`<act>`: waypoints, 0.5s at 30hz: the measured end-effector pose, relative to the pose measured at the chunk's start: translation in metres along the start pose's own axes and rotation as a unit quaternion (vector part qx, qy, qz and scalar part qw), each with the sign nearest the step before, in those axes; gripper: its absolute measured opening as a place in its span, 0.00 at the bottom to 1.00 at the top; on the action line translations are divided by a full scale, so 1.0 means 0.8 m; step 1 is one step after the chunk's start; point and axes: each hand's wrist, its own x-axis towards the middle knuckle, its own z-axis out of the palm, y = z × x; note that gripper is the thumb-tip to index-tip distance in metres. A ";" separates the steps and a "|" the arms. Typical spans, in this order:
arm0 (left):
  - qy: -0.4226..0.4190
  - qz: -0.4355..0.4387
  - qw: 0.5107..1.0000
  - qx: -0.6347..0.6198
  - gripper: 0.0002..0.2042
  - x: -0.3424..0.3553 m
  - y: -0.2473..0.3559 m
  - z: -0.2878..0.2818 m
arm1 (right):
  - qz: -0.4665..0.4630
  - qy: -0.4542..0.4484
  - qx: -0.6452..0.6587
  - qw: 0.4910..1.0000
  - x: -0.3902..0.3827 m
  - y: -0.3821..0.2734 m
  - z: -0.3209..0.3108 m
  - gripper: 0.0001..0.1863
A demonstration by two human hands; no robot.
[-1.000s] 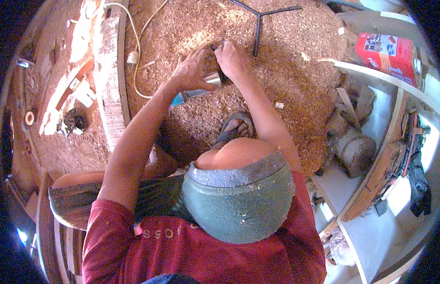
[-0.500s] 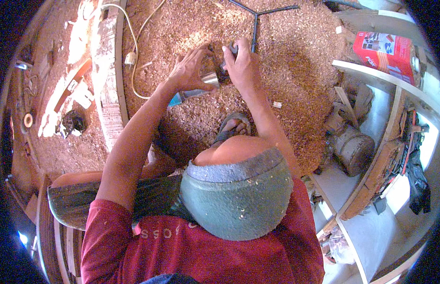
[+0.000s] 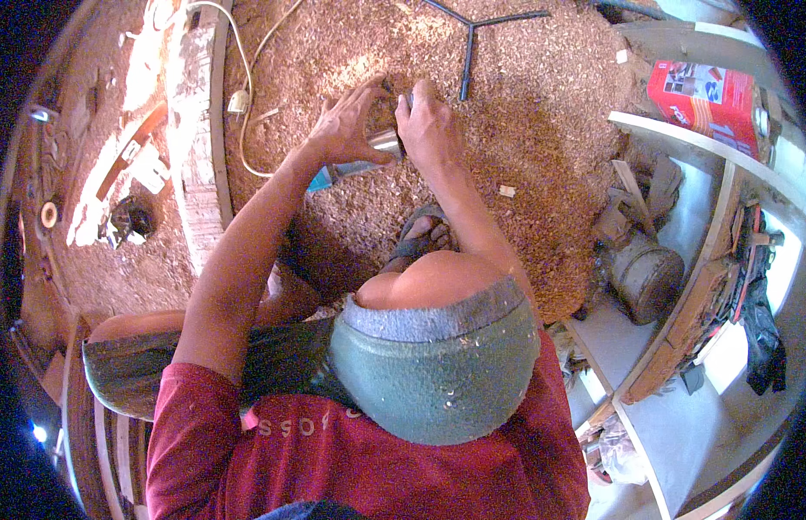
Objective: The person sitting on a workshop floor adjusts a wood router by using a wrench to tighten or loosen its components.
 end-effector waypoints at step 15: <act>-0.001 0.007 1.000 -0.026 0.55 0.002 -0.002 0.000 | -0.011 -0.080 -0.081 0.993 0.036 -0.010 0.012 0.16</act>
